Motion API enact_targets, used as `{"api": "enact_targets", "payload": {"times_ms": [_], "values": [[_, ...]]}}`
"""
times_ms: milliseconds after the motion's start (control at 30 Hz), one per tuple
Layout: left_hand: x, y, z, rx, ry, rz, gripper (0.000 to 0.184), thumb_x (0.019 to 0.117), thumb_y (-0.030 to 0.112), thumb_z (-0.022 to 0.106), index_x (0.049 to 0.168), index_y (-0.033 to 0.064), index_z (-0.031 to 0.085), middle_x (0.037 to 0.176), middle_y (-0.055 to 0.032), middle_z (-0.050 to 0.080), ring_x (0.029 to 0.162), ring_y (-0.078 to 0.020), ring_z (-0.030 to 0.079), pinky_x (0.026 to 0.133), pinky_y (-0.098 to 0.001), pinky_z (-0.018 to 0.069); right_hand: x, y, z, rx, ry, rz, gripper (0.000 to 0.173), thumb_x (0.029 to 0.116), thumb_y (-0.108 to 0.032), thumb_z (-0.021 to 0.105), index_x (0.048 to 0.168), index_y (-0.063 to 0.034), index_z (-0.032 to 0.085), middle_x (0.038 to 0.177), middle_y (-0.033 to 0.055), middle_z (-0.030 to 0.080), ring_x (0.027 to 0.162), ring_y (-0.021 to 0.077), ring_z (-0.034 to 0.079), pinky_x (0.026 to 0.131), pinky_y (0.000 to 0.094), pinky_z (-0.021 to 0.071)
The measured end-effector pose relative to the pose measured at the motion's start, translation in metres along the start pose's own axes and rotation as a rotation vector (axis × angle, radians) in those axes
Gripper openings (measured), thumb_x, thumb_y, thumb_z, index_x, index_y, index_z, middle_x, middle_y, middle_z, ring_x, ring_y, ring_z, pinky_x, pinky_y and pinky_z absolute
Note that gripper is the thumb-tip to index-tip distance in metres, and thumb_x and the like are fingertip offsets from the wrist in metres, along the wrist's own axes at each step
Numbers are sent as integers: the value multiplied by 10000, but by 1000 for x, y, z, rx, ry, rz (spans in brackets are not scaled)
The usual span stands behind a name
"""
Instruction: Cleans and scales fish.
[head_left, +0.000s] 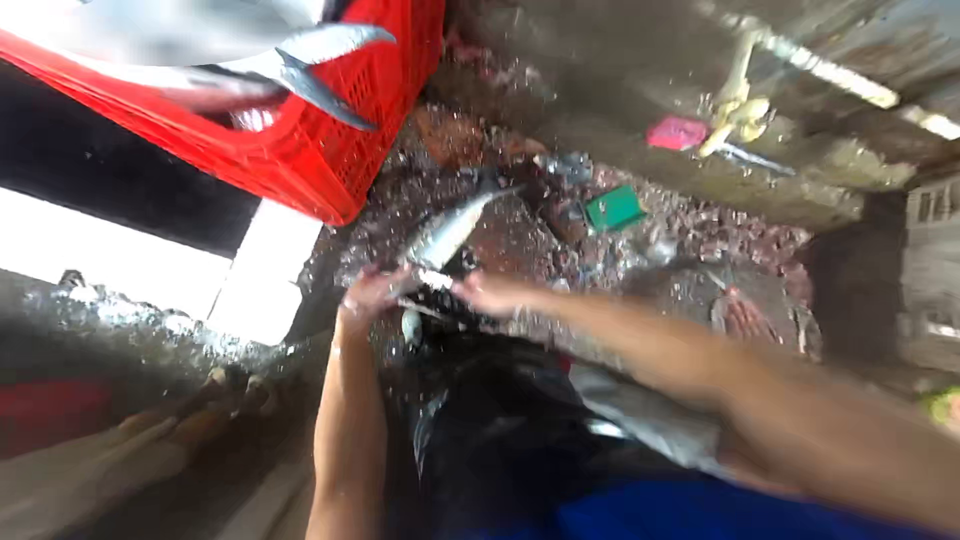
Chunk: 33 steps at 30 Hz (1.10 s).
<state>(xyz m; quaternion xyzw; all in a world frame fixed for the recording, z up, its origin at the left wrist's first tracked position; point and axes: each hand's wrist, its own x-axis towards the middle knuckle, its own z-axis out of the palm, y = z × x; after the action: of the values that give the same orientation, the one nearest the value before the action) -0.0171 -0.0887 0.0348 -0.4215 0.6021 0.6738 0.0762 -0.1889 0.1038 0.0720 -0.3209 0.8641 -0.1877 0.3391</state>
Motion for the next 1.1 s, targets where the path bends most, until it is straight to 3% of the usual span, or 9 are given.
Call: {"api": "enact_targets", "payload": {"times_ms": [67,200,333,467,667,733,833,933,1100], "values": [[-14,-8,0,38,-68,-57,598,918,320,780,1420,91,550,1233,-147,690,1040,-249,695,890,-475,594,12,30,-32,28,-374,121,480,1086,-407,465,1202,21,648,1087,257,682,1004,397,687,876,624,549],[-1,9,12,-87,122,-65,690,839,424,845,1385,115,559,1124,-141,692,817,-207,660,666,-393,577,-15,-2,13,-58,222,165,576,1065,-523,436,1135,2,665,1040,238,689,985,395,691,877,637,547],[-7,8,-1,16,-9,-138,685,891,338,808,1458,107,501,1331,-153,637,1130,-275,656,920,-486,579,3,28,-44,-23,-339,87,528,1087,-458,443,1129,7,690,1062,239,699,1014,404,692,884,658,535],[-3,2,10,-39,-25,-95,606,903,347,787,1415,124,550,1265,-131,676,1058,-243,677,870,-467,588,-25,-7,29,-4,44,54,454,1066,-446,484,997,-41,675,868,193,673,796,360,689,737,620,569],[-20,-2,11,51,11,-174,654,881,316,813,1430,123,515,1258,-142,657,1014,-249,654,801,-417,572,-3,27,-24,12,-365,33,406,1058,-356,513,1175,-5,680,1113,241,700,1055,406,688,910,670,528],[-12,0,8,31,42,-130,689,851,445,821,1411,143,557,1266,-152,670,1050,-291,673,843,-491,585,-38,-10,18,-3,-51,83,450,1054,-440,527,1010,-27,700,904,205,692,835,369,697,784,628,562],[-20,-13,0,64,19,-95,664,883,415,803,1419,115,549,1323,-159,644,1151,-327,650,918,-549,569,-37,12,-18,8,-430,-23,522,1095,-458,448,1047,9,676,820,193,634,702,326,632,643,549,527],[-29,-20,21,139,1,-68,609,867,393,820,1356,107,598,1210,-137,695,975,-260,677,799,-466,579,-32,26,-21,4,-441,106,409,1044,-385,535,1200,-30,665,1065,246,696,960,409,699,837,670,549],[-24,-30,23,196,-92,-10,442,864,322,838,1150,43,650,740,-73,665,519,-129,576,500,-283,515,-49,27,-6,169,-330,151,574,1060,-534,491,1048,16,657,773,162,597,623,266,583,584,481,511]]}}
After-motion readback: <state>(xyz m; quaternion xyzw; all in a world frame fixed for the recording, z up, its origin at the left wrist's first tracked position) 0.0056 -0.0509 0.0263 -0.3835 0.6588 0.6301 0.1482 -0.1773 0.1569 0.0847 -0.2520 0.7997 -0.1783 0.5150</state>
